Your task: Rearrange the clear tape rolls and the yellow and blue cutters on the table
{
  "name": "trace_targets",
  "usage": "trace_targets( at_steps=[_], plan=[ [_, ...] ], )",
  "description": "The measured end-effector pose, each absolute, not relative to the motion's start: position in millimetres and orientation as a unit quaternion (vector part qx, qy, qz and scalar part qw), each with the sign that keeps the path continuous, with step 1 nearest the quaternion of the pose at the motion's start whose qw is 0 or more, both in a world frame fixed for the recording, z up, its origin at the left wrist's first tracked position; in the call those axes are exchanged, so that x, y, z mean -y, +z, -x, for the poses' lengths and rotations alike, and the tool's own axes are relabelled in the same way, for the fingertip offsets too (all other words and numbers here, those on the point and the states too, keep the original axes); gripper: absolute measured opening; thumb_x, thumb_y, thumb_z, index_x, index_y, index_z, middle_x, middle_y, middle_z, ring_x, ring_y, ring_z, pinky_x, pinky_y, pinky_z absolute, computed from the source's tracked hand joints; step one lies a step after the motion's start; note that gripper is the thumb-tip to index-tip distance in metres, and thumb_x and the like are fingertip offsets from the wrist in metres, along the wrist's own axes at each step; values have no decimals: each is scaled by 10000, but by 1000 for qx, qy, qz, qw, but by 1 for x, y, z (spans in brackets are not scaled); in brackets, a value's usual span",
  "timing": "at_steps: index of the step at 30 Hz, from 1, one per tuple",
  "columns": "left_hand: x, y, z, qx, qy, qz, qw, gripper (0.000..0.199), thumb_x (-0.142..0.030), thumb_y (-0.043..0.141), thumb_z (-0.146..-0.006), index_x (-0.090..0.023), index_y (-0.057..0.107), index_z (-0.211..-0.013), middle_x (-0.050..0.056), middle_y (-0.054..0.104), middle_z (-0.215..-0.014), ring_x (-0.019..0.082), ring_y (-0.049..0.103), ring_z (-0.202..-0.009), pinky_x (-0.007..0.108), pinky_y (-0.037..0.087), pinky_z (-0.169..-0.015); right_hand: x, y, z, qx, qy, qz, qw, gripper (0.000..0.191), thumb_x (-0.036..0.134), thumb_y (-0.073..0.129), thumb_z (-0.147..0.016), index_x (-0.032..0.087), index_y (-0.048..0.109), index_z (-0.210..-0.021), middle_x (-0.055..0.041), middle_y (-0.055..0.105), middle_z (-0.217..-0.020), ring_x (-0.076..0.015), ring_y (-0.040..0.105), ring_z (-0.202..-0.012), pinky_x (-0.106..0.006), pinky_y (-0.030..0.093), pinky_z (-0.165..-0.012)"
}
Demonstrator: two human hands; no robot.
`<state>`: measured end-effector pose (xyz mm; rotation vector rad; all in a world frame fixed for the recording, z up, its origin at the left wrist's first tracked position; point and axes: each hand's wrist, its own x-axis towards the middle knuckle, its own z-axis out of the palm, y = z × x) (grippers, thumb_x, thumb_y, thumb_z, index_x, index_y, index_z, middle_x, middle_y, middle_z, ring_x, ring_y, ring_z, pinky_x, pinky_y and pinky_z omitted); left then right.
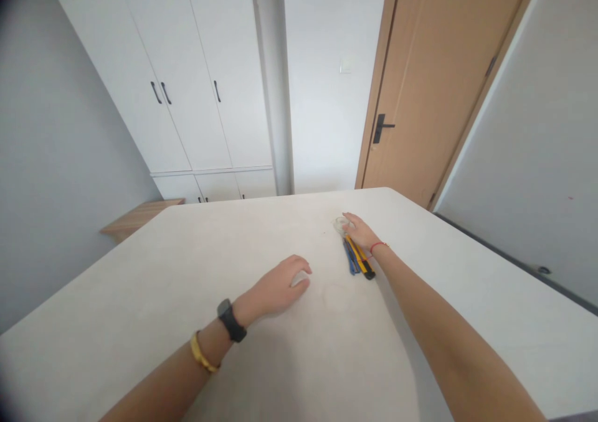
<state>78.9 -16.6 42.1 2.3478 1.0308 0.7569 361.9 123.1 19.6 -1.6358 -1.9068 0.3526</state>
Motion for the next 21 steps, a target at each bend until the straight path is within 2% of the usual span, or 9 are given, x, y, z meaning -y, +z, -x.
trace_targets(
  at_steps=[4,8,12,16,19,21],
  plan=[
    [-13,25,-123,-384,300,-836,251,309,-224,509,-817,-174,544,-1120,129,559,-1211,253,518,-1150,433,395,-1031,-118,19,-356,714,123,628,284,652,289,611,-805,89,430,-1399,-184,433,-1459,-284,424,-1341,-430,315,-1129],
    [-21,9,-130,-409,331,-811,256,378,-164,516,-787,-174,497,-1165,133,520,-1256,246,486,-1198,443,362,-1073,-123,19,-345,726,118,621,271,530,174,595,-784,112,545,-1308,-160,568,-1346,-270,540,-1237,-416,387,-1075],
    [-16,3,-111,-425,345,-800,247,381,-148,503,-793,-168,478,-1173,144,502,-1274,241,464,-1228,443,332,-1100,-126,21,-329,748,135,592,266,461,128,555,-794,161,607,-1251,-110,671,-1214,-231,651,-1070,-378,456,-1001],
    [-24,4,-94,-445,358,-789,224,459,-134,525,-776,-166,441,-1226,151,471,-1306,251,427,-1273,461,297,-1120,-113,28,-305,779,157,547,263,429,117,561,-778,159,656,-1195,-98,677,-1209,-222,658,-1060,-342,464,-991],
    [-38,8,-90,-451,382,-778,214,608,-170,592,-755,-153,371,-1321,176,360,-1422,284,303,-1373,487,236,-1145,-88,30,-283,809,178,499,253,425,115,567,-762,178,674,-1169,-83,680,-1207,-217,649,-1081,-330,465,-989],
    [-45,10,-90,-441,379,-782,223,690,-221,637,-749,-143,335,-1364,192,316,-1464,307,259,-1398,507,225,-1144,-67,30,-269,835,196,449,249,463,94,548,-749,170,659,-1193,-98,666,-1228,-230,630,-1115,-360,449,-1009]
  ],
)
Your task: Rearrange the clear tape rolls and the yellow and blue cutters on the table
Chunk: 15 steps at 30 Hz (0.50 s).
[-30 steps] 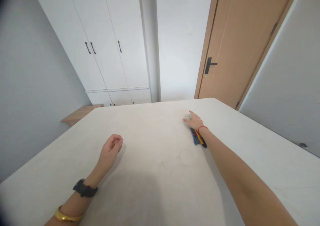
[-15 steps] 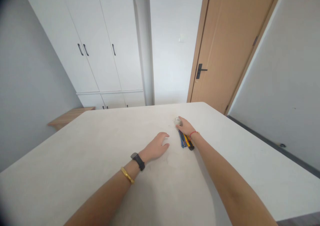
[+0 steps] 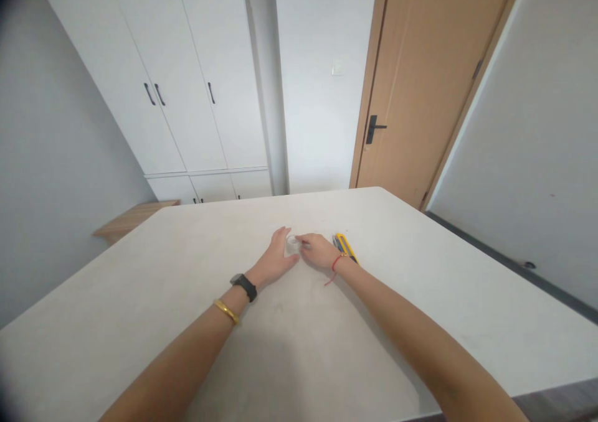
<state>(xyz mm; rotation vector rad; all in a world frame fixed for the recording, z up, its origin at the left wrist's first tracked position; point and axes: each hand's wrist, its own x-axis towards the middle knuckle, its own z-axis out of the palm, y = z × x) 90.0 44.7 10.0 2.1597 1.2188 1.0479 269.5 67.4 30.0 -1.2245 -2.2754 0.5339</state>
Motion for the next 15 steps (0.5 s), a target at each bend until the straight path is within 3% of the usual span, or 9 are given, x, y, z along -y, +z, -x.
trace_targets(
  at_steps=[4,8,11,15],
  plan=[
    [-41,13,-83,-427,325,-807,244,626,-248,660,-754,-171,409,-1323,159,480,-1355,290,438,-1277,487,315,-1089,-31,29,-261,849,227,400,261,581,85,509,-751,181,548,-1322,-92,600,-1325,-220,558,-1217,-381,399,-1062],
    [-23,19,-64,-446,284,-816,234,349,-265,630,-775,-194,553,-1108,88,609,-1094,251,563,-1048,419,437,-949,-14,36,-288,804,117,526,252,548,223,588,-780,168,533,-1323,-144,528,-1381,-295,481,-1269,-457,350,-1079],
    [-12,23,-45,-463,270,-816,218,282,-275,636,-766,-201,585,-1033,75,613,-1048,244,573,-997,403,452,-915,-8,40,-310,717,27,672,182,482,270,603,-783,163,590,-1253,-227,539,-1295,-401,503,-1157,-544,408,-937],
    [-3,22,-17,-462,278,-819,195,372,-208,623,-745,-193,591,-1116,93,594,-1131,236,568,-1062,392,428,-975,1,40,-304,709,23,693,128,376,232,488,-834,139,636,-1166,-248,554,-1145,-396,518,-1032,-483,443,-797]
  ],
)
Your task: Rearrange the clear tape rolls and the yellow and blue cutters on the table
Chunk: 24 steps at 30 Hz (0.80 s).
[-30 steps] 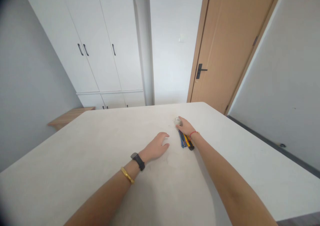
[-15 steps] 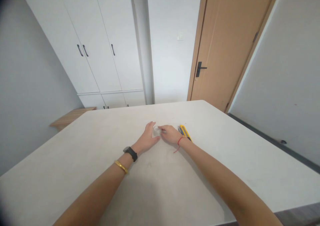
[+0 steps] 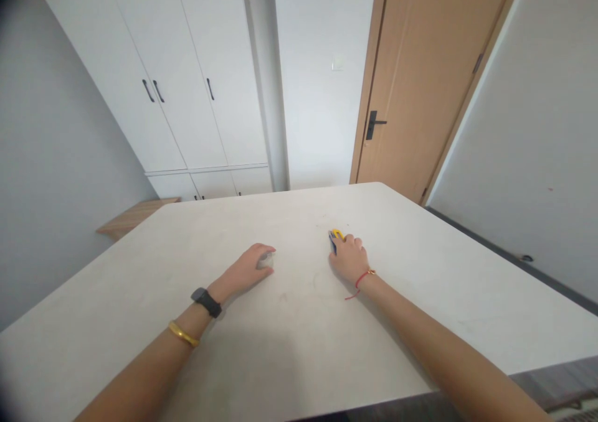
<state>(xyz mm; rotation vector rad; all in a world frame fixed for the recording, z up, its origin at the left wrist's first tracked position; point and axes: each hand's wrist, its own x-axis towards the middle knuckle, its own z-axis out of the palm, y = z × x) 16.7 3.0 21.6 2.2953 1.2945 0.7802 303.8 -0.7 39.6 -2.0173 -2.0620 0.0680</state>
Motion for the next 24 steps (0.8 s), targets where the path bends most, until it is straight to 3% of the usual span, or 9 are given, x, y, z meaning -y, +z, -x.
trace_targets(
  at_steps=[8,14,19,24],
  plan=[
    [-8,13,72,-582,306,-744,118,463,-230,633,-708,-163,578,-1163,122,624,-1197,268,566,-1135,432,394,-1023,6,30,-165,780,38,610,138,281,281,516,-835,179,646,-1063,-180,556,-1087,-317,497,-1013,-401,449,-809],
    [-17,16,133,-632,286,-710,124,539,-331,655,-637,-123,618,-1133,148,637,-1213,297,576,-1137,420,406,-1020,10,22,-54,784,67,585,198,371,381,545,-836,119,628,-1084,-190,531,-1158,-317,452,-1087,-407,441,-864],
    [-16,10,160,-605,298,-716,180,641,-441,592,-685,-116,583,-1237,142,626,-1251,292,583,-1140,436,427,-1003,22,19,-12,798,85,550,230,528,411,539,-817,34,577,-1185,-235,520,-1224,-341,454,-1110,-440,443,-896],
    [-22,3,168,-600,333,-705,180,666,-454,613,-679,-114,569,-1250,143,627,-1258,288,592,-1136,436,443,-994,22,18,-1,825,85,509,232,478,364,509,-821,35,598,-1157,-224,536,-1223,-340,470,-1109,-439,448,-910]
  ],
)
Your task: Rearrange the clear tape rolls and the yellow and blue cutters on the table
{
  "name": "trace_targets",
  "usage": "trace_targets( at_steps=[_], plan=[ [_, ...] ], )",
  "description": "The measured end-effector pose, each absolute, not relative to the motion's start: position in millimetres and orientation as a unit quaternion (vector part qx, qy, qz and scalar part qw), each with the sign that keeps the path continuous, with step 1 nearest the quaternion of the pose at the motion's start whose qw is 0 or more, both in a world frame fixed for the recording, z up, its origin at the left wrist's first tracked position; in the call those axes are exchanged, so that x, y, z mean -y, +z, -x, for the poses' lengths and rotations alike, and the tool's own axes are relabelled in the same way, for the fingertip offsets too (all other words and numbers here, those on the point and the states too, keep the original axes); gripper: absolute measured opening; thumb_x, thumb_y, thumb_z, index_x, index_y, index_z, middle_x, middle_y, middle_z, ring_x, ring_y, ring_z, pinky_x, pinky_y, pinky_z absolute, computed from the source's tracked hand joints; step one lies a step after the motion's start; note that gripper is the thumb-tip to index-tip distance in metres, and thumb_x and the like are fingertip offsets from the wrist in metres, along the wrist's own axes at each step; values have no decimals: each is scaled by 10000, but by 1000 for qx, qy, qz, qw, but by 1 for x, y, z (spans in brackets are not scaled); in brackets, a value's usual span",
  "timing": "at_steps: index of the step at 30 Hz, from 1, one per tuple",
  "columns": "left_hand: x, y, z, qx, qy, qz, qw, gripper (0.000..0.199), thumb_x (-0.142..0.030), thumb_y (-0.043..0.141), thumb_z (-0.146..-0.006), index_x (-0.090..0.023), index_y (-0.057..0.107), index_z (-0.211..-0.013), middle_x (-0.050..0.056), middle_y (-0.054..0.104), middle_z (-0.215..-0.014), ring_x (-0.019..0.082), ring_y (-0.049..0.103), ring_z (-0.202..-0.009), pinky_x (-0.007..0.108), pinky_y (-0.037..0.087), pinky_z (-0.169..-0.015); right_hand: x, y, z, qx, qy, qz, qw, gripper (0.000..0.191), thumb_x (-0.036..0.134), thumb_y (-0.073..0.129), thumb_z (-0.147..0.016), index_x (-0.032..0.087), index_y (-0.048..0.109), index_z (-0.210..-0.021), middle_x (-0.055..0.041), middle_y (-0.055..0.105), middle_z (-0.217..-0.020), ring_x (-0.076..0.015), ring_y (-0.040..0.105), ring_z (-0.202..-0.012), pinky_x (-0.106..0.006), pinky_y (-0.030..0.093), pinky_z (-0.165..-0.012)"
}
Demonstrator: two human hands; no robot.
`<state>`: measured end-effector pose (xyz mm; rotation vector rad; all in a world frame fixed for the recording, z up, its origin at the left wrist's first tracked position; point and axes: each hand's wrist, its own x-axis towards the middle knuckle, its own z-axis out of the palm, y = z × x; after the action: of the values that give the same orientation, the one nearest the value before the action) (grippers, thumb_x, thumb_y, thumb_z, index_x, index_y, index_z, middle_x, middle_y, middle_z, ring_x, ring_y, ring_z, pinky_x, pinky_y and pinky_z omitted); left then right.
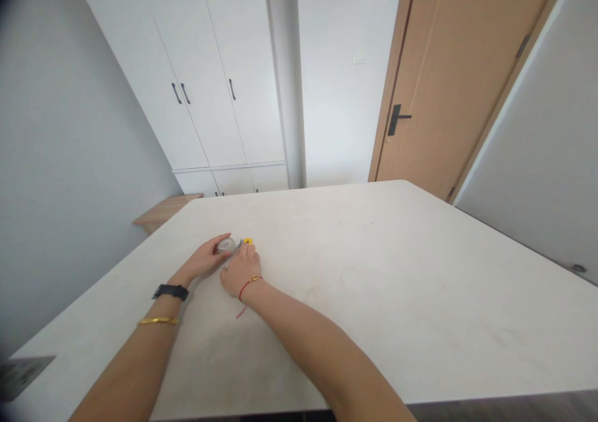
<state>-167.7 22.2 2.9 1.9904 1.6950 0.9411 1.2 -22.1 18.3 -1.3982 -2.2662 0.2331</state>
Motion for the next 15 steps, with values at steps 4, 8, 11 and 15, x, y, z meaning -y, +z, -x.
trace_targets(
  at_steps=[4,8,11,15],
  plan=[
    [-31,1,166,-624,353,-686,124,584,-437,606,-682,-136,607,-1182,137,629,-1259,287,575,-1168,439,407,-1034,18,18,-1,840,79,488,224,488,378,507,-819,39,601,-1156,-222,540,-1226,-340,464,-1121,-455,440,-923],
    [-39,-5,162,-629,359,-686,77,547,-425,574,-723,-126,612,-1179,146,628,-1247,285,567,-1172,443,397,-1042,24,17,-8,852,72,468,222,540,392,498,-826,30,560,-1222,-227,536,-1235,-340,457,-1126,-465,440,-917],
    [-42,-10,158,-621,357,-697,43,539,-386,567,-739,-118,605,-1204,148,617,-1244,278,545,-1191,437,372,-1069,34,16,-15,859,74,456,221,556,393,516,-820,29,544,-1240,-226,535,-1236,-337,463,-1109,-466,441,-915],
    [-43,-11,156,-632,369,-682,-4,556,-390,566,-764,-131,582,-1256,154,565,-1284,289,476,-1260,446,362,-1079,43,18,-19,859,73,455,222,558,403,533,-820,26,549,-1232,-225,531,-1242,-339,465,-1101,-465,448,-911]
  ],
)
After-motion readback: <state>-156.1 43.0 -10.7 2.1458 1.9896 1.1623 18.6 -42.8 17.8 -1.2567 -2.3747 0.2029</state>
